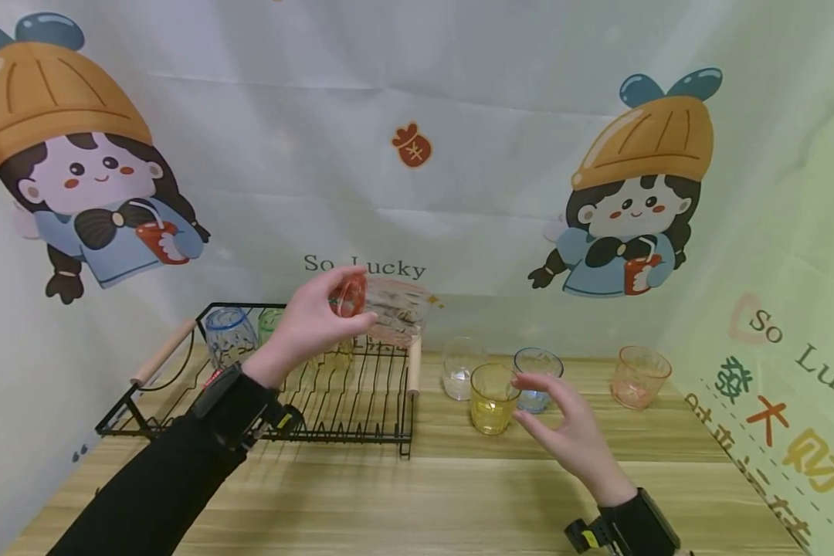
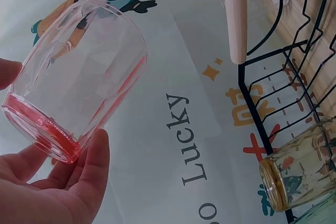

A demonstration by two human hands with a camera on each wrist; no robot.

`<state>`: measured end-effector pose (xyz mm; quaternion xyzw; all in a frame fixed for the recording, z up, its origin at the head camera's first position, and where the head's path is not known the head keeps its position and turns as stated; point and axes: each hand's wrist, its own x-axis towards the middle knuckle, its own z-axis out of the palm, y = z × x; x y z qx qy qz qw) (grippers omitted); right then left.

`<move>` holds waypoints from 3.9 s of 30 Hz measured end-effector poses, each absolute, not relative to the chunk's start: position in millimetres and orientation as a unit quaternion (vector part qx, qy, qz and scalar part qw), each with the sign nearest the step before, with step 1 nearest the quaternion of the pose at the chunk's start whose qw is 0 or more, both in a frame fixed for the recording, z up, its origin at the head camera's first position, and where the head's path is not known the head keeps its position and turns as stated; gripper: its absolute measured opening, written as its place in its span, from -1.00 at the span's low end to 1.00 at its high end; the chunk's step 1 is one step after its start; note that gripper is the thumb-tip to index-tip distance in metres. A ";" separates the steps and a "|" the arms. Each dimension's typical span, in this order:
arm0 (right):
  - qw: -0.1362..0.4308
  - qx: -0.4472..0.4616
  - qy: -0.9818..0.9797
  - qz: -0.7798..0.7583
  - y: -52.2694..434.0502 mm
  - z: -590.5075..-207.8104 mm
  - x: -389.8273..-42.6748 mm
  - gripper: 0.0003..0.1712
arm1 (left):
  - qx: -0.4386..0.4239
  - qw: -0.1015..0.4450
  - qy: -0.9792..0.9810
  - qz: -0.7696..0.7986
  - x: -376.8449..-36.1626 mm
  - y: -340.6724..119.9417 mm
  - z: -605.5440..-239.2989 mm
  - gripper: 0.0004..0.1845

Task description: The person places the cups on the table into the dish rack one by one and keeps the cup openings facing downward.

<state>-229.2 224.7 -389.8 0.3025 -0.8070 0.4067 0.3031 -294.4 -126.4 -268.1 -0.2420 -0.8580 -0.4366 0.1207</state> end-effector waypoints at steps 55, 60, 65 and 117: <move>0.294 0.247 -0.868 0.314 247.3 -409.5 -223.3 -0.41 | -0.244 0.087 -0.926 -0.275 -336.9 -129.3 -289.7 -0.25; 0.295 0.248 -0.870 0.308 247.3 -409.6 -223.5 -0.41 | -0.245 0.076 -0.930 -0.264 -341.4 -127.0 -290.1 -0.26; 0.300 0.252 -0.869 0.301 246.9 -411.5 -223.5 -0.40 | -0.244 0.063 -0.933 -0.256 -344.3 -123.9 -292.0 -0.26; 0.270 0.222 -0.887 0.301 248.7 -421.0 -229.0 -0.43 | -0.238 0.035 -0.960 -0.145 -384.4 -98.1 -326.6 -0.45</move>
